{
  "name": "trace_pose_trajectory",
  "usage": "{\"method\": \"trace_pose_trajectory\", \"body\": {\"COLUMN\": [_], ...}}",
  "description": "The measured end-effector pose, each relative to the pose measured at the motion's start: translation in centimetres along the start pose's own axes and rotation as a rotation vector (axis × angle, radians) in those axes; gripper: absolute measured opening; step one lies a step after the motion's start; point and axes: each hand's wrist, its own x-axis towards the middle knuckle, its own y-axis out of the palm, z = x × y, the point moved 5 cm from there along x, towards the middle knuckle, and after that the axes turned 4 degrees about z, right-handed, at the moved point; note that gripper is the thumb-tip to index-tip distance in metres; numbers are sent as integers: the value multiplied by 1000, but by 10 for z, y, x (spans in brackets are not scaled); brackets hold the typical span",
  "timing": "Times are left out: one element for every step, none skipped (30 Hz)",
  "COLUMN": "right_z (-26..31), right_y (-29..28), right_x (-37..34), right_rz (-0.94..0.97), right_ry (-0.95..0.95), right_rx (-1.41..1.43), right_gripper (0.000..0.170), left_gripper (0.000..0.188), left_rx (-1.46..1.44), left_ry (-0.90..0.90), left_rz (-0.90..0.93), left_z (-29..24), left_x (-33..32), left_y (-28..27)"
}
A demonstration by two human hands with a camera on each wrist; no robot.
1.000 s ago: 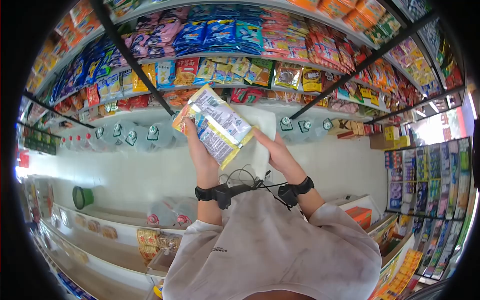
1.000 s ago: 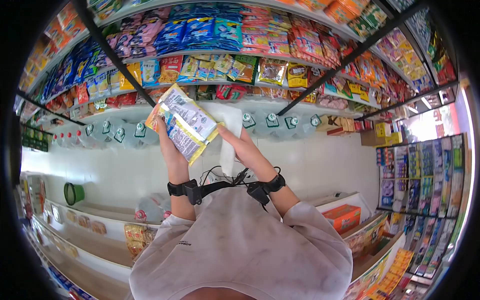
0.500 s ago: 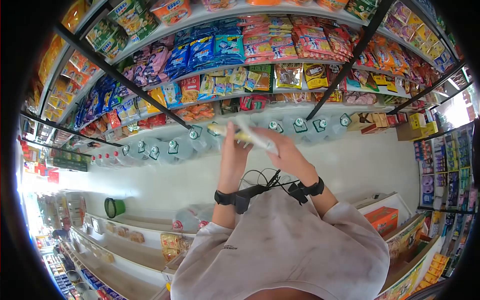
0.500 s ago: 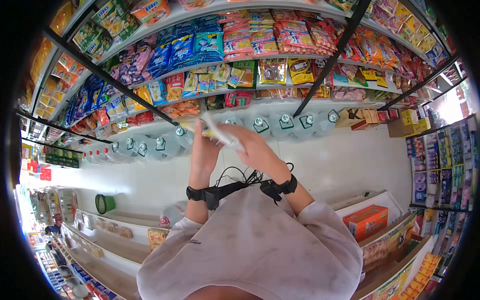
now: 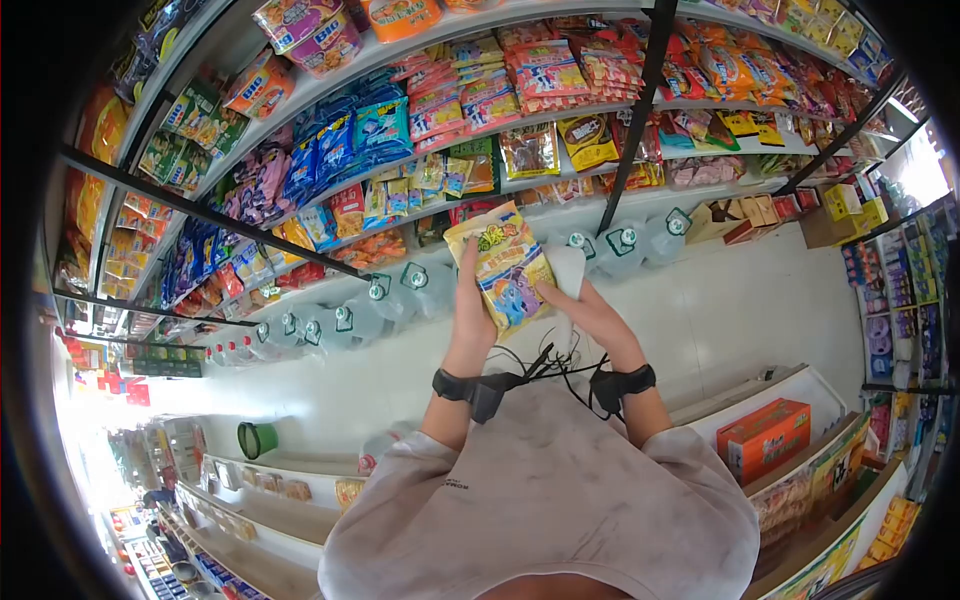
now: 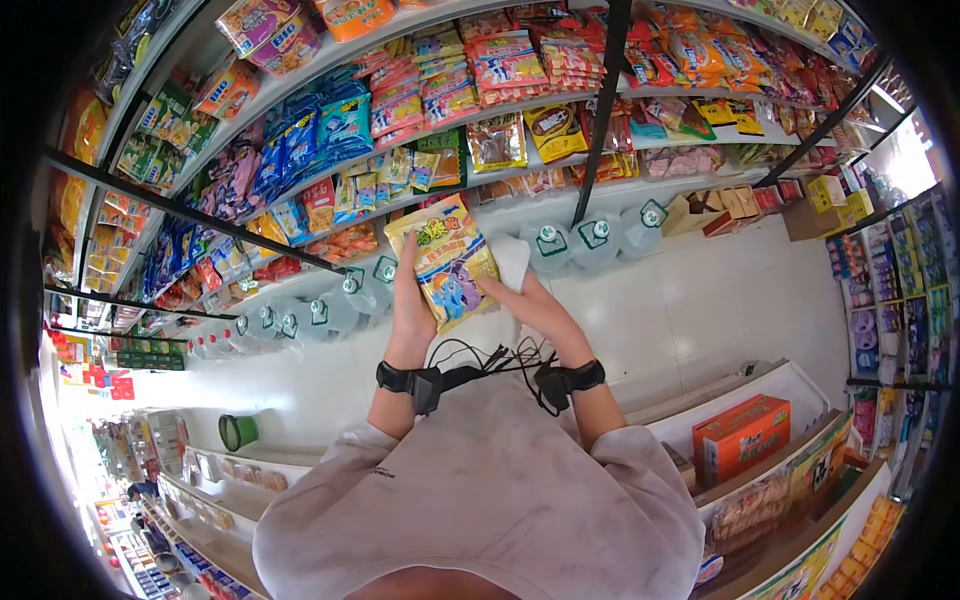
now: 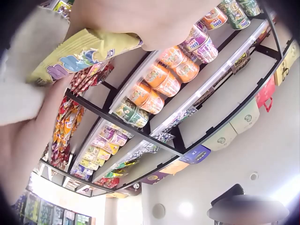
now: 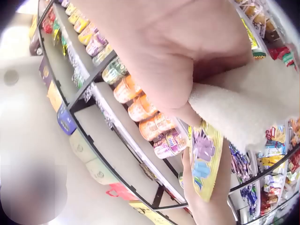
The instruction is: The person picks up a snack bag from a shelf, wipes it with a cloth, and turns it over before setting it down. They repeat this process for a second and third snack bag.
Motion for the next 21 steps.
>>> {"method": "trace_pose_trajectory", "body": {"right_z": [0, 0, 0, 1, 5, 7, 4, -1, -4, -5, -5, -6, -13, -24, -35, -44, -51, -58, -54, -48, -45], "right_y": [-5, -10, -13, -14, -15, -16, -18, -19, -20, -20, -20, -18, -21, -24, -26, -21, -15, -10, 5, 26, 44], "right_x": [-3, -6, -7, -7, -5, -3, 0, 4, 9, 13, 18, 23, 31, 41, 49, 57, 66, 74, 82, 90, 101], "right_rz": [14, 28, 40, 48, 55, 61, 54, 47, 40, 16, -9, -34, -120, -207, -297, -278, -258, -236, -183, -130, -78], "right_ry": [-3, -6, -9, 17, 41, 65, 56, 47, 39, 37, 35, 33, 68, 101, 137, 183, 228, 270, 265, 260, 251], "right_rx": [15, 29, 43, 12, -21, -55, -69, -82, -96, -84, -72, -62, -33, -6, 19, 28, 32, 33, 64, 100, 137], "right_gripper": [49, 48, 46, 46, 46, 46, 46, 45, 45, 45, 46, 47, 47, 47, 48, 50, 53, 55, 56, 56, 57], "left_gripper": [49, 48, 48, 44, 42, 41, 40, 38, 37, 36, 36, 37, 38, 38, 37, 37, 37, 37, 38, 39, 38], "left_rx": [34, 68, 100, 116, 147, 178, 208, 199, 188, 176, 150, 122, 91, 44, -7, -62, -79, -97, -117, -155, -178], "left_ry": [6, 11, 14, 31, 49, 67, 86, 82, 77, 73, 75, 78, 80, 101, 119, 136, 153, 173, 195, 189, 192], "left_rz": [-22, -43, -63, -55, -77, -96, -114, -125, -137, -150, -145, -139, -132, -129, -128, -129, -127, -124, -124, -127, -126], "left_z": [0, 1, 0, 0, 0, 0, -1, -1, -2, -3, -6, -8, -11, -18, -26, -35, -44, -54, -62, -69, -71], "left_x": [1, 3, 4, 5, 6, 7, 9, 10, 11, 12, 14, 16, 19, 25, 32, 36, 40, 45, 49, 50, 53], "left_y": [-1, -3, -5, -11, -18, -24, -30, -37, -45, -53, -59, -65, -72, -82, -94, -105, -115, -125, -134, -137, -140]}}
